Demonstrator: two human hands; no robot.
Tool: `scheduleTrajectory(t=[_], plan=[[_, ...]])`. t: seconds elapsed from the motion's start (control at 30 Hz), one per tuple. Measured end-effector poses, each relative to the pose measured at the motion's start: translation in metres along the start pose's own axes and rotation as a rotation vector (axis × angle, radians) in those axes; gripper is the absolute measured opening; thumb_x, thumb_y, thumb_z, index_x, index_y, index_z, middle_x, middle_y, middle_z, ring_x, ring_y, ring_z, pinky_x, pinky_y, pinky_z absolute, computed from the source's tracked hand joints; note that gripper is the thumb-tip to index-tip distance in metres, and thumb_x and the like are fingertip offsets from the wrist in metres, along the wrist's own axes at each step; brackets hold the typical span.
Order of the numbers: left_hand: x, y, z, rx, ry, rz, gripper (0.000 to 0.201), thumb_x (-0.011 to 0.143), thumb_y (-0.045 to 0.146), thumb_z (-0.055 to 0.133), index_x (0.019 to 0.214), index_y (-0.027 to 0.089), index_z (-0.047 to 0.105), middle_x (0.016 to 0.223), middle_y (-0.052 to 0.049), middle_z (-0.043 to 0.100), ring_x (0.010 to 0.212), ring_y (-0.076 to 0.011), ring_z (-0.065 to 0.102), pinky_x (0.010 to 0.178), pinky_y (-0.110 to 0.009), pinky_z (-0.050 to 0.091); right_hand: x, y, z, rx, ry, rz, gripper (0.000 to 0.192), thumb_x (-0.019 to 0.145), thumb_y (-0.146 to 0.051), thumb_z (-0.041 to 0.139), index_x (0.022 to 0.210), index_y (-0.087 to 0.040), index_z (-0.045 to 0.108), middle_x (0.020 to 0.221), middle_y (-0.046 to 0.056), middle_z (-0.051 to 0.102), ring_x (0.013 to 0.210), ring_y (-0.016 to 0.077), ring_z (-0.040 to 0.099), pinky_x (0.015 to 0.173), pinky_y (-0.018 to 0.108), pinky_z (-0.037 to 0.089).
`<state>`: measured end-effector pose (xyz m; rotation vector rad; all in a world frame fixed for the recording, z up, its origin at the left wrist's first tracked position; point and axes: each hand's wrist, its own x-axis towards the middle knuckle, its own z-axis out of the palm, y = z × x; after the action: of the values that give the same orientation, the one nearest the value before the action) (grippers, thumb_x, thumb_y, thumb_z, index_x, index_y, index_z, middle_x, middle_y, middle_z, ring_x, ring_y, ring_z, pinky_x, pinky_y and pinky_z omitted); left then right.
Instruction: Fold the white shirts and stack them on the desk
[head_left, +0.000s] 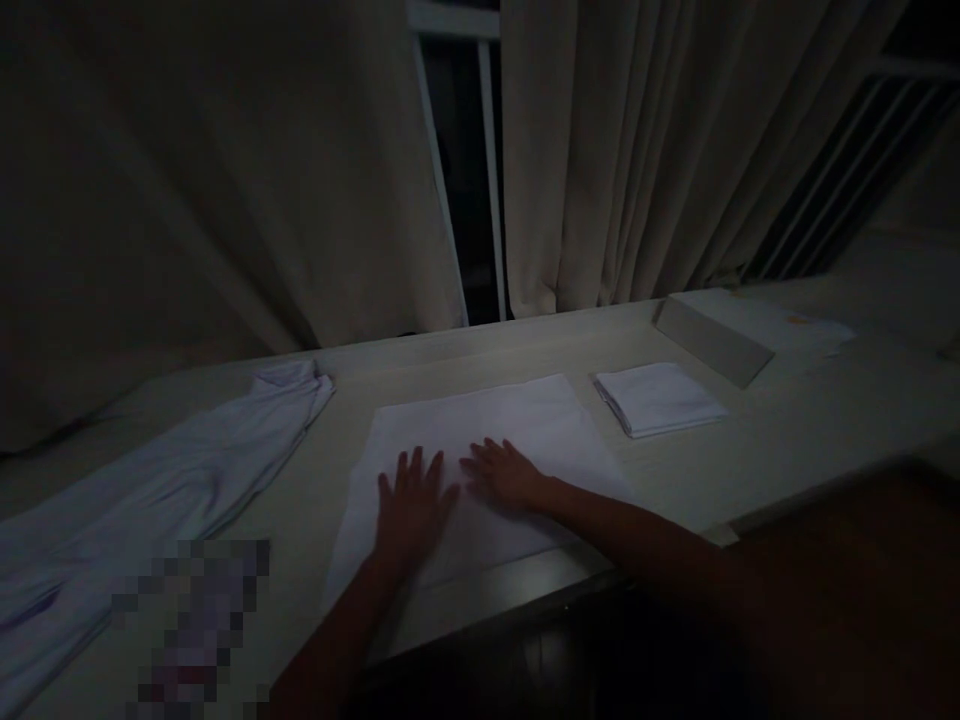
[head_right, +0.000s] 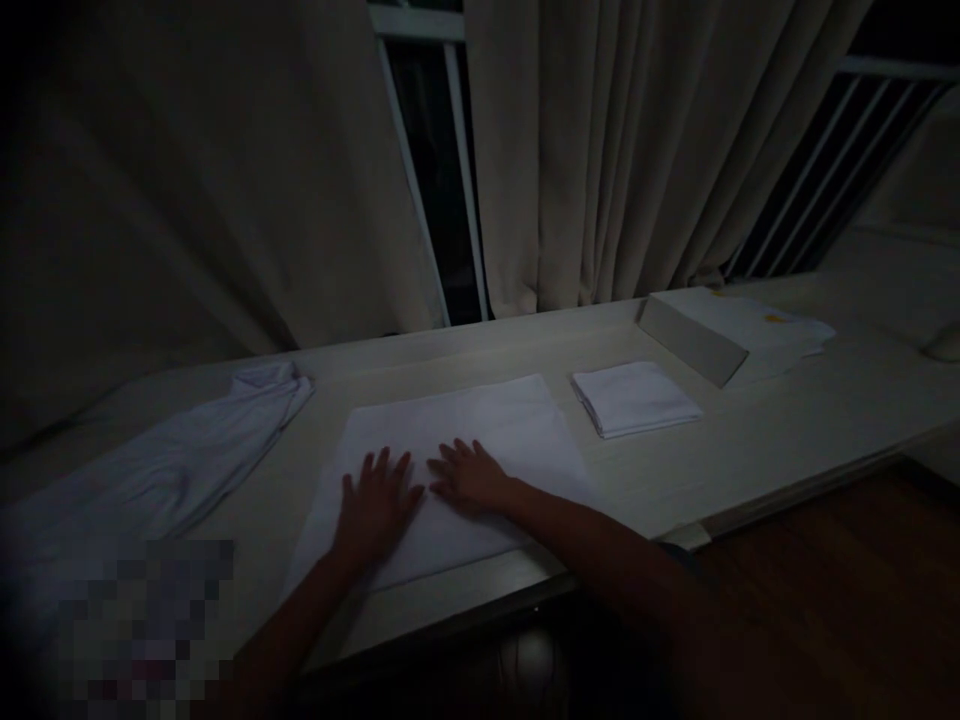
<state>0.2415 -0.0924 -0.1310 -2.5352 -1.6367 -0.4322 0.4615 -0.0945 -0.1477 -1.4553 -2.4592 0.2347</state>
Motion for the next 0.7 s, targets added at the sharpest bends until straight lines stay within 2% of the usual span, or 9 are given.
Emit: scheduleTrajectory(t=[0.07,0.13,0.23,0.33,0.43,0.5,0.57,0.63,0.7], plan=[[-0.009,-0.042,0.012,0.113,-0.094,-0.085,0.068,0.09,0.06,0.033,0.147,0.023,0.034,0.156,-0.016,0.026,0.143,-0.041,0.017,0.107,-0.067,0.019,0.002,0.007,0.004,-0.012,-0.017,0.024,0.059,0.097,-0.062,0.026,0.147,-0.032,0.035,0.157,0.004,0.025,0.144,0.0301,0.019,0.113,0.055,0.019],[-0.021,-0.069,0.024,0.149,-0.132,-0.101,0.072,0.089,0.064,0.029,0.149,0.024,0.029,0.156,-0.017,0.026,0.143,-0.0408,0.02,0.107,-0.063,0.021,-0.007,0.032,-0.001,-0.042,-0.012,0.145,0.059,0.097,-0.061,0.025,0.147,-0.03,0.035,0.157,0.005,0.024,0.144,0.0301,0.02,0.113,0.055,0.02],[-0.032,-0.085,0.031,0.144,-0.118,-0.083,0.075,0.089,0.065,0.027,0.15,0.021,0.026,0.155,-0.018,0.027,0.142,-0.0384,0.023,0.109,-0.058,0.022,-0.038,0.081,-0.022,-0.138,0.045,0.383,0.059,0.099,-0.053,0.025,0.148,-0.021,0.035,0.155,0.01,0.026,0.144,0.0297,0.02,0.114,0.053,0.02],[-0.038,-0.088,0.026,0.13,-0.076,-0.071,0.077,0.089,0.063,0.028,0.148,0.015,0.031,0.155,-0.019,0.027,0.143,-0.0359,0.022,0.112,-0.056,0.02,-0.079,0.103,-0.045,-0.223,0.084,0.416,0.056,0.1,-0.045,0.027,0.146,-0.015,0.038,0.154,0.013,0.03,0.144,0.0282,0.022,0.116,0.051,0.018],[-0.058,-0.095,0.02,0.115,-0.028,0.034,0.077,0.088,0.062,0.034,0.146,0.012,0.033,0.157,-0.016,0.021,0.145,-0.0331,0.017,0.115,-0.053,0.019,-0.13,0.082,-0.054,-0.259,0.104,0.242,0.058,0.099,-0.044,0.033,0.148,-0.014,0.034,0.155,0.012,0.028,0.145,0.0256,0.019,0.119,0.047,0.014],[-0.083,-0.104,0.018,0.106,-0.023,0.142,0.081,0.085,0.062,0.04,0.149,0.012,0.028,0.158,-0.015,0.018,0.145,-0.0309,0.017,0.116,-0.049,0.024,-0.169,0.056,-0.049,-0.246,0.073,0.114,0.069,0.095,-0.049,0.043,0.151,-0.014,0.026,0.157,0.012,0.022,0.145,0.0261,0.016,0.119,0.046,0.017],[-0.112,-0.113,0.019,0.113,-0.027,0.245,0.088,0.083,0.063,0.046,0.151,0.014,0.02,0.158,-0.014,0.018,0.145,-0.03,0.021,0.115,-0.046,0.028,-0.208,0.032,-0.036,-0.243,0.034,0.055,0.082,0.088,-0.051,0.054,0.153,-0.013,0.02,0.157,0.014,0.019,0.145,0.0288,0.015,0.117,0.047,0.021],[-0.138,-0.119,0.018,0.132,-0.012,0.32,0.093,0.08,0.064,0.05,0.153,0.016,0.015,0.158,-0.014,0.019,0.143,-0.0306,0.025,0.113,-0.045,0.032,-0.24,0.018,-0.021,-0.28,0.04,0.052,0.084,0.085,-0.038,0.058,0.153,-0.01,0.018,0.157,0.016,0.02,0.145,0.0299,0.016,0.116,0.048,0.024],[-0.156,-0.121,0.014,0.141,-0.005,0.365,0.096,0.078,0.062,0.054,0.153,0.018,0.014,0.157,-0.013,0.021,0.141,-0.0315,0.029,0.111,-0.045,0.036,-0.261,0.014,-0.008,-0.349,0.092,0.068,0.077,0.083,-0.018,0.053,0.152,-0.011,0.02,0.155,0.016,0.027,0.144,0.028,0.021,0.114,0.047,0.027]])
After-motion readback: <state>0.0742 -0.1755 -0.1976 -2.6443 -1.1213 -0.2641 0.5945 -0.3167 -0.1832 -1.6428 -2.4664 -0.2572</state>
